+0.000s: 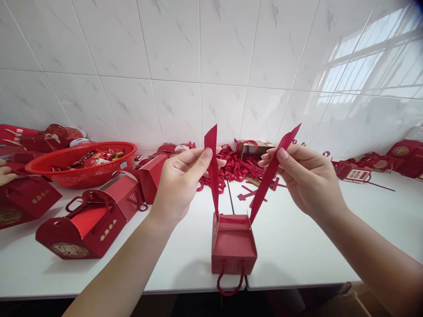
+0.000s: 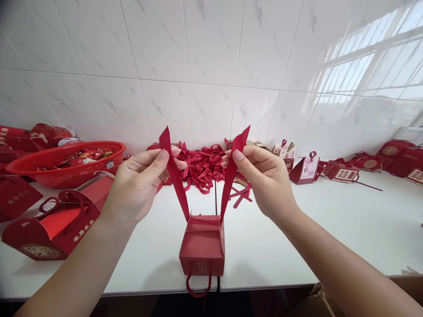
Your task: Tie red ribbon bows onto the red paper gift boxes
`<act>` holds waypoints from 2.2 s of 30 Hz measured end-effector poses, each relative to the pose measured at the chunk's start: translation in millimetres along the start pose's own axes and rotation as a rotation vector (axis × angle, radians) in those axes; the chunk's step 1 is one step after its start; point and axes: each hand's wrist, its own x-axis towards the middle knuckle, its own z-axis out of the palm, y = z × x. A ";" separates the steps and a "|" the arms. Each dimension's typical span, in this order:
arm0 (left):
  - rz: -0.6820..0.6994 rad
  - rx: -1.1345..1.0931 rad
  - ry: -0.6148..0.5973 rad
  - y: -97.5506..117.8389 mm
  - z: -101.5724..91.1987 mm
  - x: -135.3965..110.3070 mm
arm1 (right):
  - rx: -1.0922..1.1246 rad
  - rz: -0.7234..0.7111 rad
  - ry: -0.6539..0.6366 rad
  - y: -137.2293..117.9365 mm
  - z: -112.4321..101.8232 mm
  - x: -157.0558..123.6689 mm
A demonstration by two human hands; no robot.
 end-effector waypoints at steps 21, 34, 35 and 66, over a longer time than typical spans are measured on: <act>-0.175 0.273 -0.396 10.7 7.6 -15.5 | -0.187 0.160 -0.375 -3.7 22.6 -9.6; -0.516 -0.207 -0.358 -4.6 -5.3 -8.5 | -1.129 -0.989 -0.562 17.5 -1.1 -14.3; -0.500 -0.185 -0.370 -4.0 -4.5 -9.8 | -1.151 -1.002 -0.561 16.9 0.0 -15.2; -0.162 0.991 -0.194 -79.2 -96.8 -83.8 | -1.372 0.302 -0.433 62.7 -91.8 -80.9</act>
